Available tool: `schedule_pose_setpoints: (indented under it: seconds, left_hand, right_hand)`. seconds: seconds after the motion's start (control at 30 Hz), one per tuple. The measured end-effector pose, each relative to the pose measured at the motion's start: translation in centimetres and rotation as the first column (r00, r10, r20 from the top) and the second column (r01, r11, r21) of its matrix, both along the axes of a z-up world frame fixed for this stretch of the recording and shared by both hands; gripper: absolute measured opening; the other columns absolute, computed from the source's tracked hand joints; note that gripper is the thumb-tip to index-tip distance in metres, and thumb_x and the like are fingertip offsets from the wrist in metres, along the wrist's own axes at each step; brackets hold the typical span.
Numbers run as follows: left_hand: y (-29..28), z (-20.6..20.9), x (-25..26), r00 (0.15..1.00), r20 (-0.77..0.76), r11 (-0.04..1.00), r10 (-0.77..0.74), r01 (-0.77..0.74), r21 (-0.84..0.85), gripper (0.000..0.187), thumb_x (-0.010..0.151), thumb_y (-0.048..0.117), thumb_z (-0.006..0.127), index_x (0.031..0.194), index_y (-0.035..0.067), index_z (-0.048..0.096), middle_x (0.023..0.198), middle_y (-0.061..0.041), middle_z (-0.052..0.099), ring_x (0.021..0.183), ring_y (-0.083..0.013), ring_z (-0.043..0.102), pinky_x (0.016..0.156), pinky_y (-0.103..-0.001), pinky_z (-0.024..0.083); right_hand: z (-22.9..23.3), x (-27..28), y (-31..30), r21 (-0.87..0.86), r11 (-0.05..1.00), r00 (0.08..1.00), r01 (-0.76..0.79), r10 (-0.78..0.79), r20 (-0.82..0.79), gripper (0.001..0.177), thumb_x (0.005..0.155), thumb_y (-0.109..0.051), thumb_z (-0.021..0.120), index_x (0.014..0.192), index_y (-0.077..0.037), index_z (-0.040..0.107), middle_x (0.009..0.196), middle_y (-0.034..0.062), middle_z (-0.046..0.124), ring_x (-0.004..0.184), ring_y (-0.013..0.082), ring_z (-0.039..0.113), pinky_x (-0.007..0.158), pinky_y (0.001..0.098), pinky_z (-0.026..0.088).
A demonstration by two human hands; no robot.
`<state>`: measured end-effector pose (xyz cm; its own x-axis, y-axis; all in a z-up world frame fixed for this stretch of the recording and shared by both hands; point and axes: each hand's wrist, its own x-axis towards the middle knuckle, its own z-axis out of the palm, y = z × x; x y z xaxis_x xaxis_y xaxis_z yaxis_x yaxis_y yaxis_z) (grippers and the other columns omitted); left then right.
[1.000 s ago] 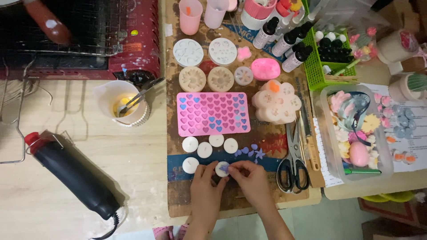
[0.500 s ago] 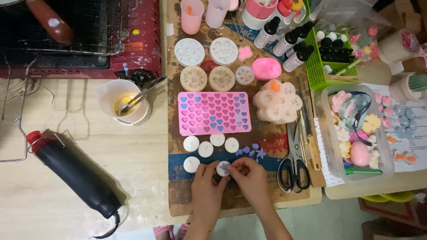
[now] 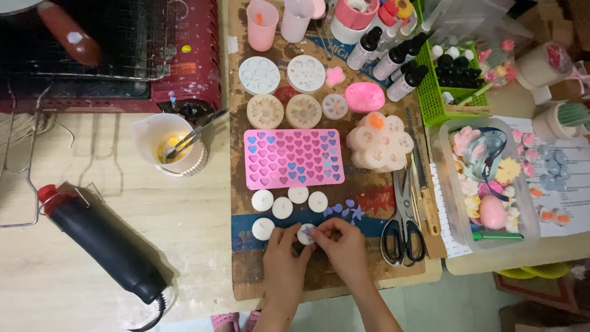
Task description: Decorating small candle bases with wax shapes and using a heat gun to secure them.
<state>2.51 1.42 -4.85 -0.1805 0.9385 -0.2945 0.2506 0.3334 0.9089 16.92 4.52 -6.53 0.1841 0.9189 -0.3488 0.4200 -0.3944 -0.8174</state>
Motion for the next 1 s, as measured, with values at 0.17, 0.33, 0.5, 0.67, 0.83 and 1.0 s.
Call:
schedule_pose_setpoints:
  seconds: [0.17,0.33,0.5,0.67,0.83,1.0]
  left_hand:
    - [0.0,0.1,-0.1,1.000,0.004,1.000,-0.009,0.009,0.015,0.043,0.076,0.006,0.081,0.118,0.006,0.070,0.096,-0.009,0.060,0.069,-0.0229,0.065,0.064,-0.036,0.054]
    - [0.5,1.5,-0.3,0.999,-0.006,0.995,-0.038,0.037,-0.092,0.044,0.078,0.009,0.080,0.120,0.006,0.067,0.098,-0.009,0.059,0.075,-0.0237,0.067,0.067,-0.035,0.055]
    - [0.1,1.1,-0.1,0.997,-0.071,0.997,-0.030,0.035,0.073,0.046,0.077,0.009,0.081,0.121,0.004,0.067,0.099,-0.011,0.061,0.083,-0.0291,0.065,0.071,-0.040,0.053]
    - [-0.5,3.9,-0.2,0.997,-0.075,0.994,-0.020,0.028,0.102,0.045,0.075,0.014,0.085,0.117,0.006,0.070,0.101,-0.011,0.061,0.087,-0.0303,0.065,0.075,-0.041,0.053]
    - [-2.2,9.1,0.4,0.993,0.097,0.955,0.069,-0.094,0.281,0.055,0.067,0.007,0.091,0.119,0.008,0.073,0.107,-0.008,0.079,0.095,-0.0204,0.082,0.081,-0.033,0.064]
    - [-3.4,18.7,-1.3,0.978,0.210,0.936,-0.013,-0.062,0.345,0.060,0.066,0.002,0.090,0.123,0.008,0.070,0.109,-0.011,0.079,0.089,-0.0218,0.085,0.069,-0.034,0.065]
  right_hand:
    - [-0.7,0.3,0.0,-0.004,1.000,1.000,-0.006,0.006,-0.005,0.016,0.079,-0.013,0.084,0.082,0.000,0.077,0.068,0.0025,0.072,0.061,0.0075,0.062,0.057,0.0245,0.052]
    - [1.1,-0.4,0.3,-0.039,0.999,1.000,-0.004,0.004,-0.003,0.016,0.080,-0.014,0.084,0.082,0.000,0.076,0.068,0.0025,0.071,0.062,0.0080,0.062,0.058,0.0253,0.051]
    - [0.1,0.3,-0.1,-0.043,0.999,1.000,0.020,-0.020,-0.002,0.017,0.081,-0.015,0.084,0.083,0.000,0.076,0.072,0.0040,0.071,0.066,0.0087,0.061,0.061,0.0256,0.051]
    - [1.7,2.7,-1.4,0.061,0.989,0.984,0.132,-0.123,-0.128,0.020,0.087,-0.018,0.078,0.094,0.000,0.076,0.084,0.0050,0.072,0.077,0.0091,0.061,0.070,0.0256,0.050]
    - [12.2,1.5,-3.3,0.053,0.979,0.896,0.197,-0.158,-0.414,0.033,0.095,-0.020,0.063,0.119,-0.001,0.073,0.106,0.0056,0.077,0.096,0.0106,0.071,0.082,0.0246,0.053]
    - [18.9,1.7,-5.4,-0.008,0.986,0.802,0.168,-0.141,-0.580,0.038,0.092,-0.014,0.059,0.126,-0.003,0.072,0.104,0.0101,0.078,0.086,0.0181,0.074,0.072,0.0326,0.059]
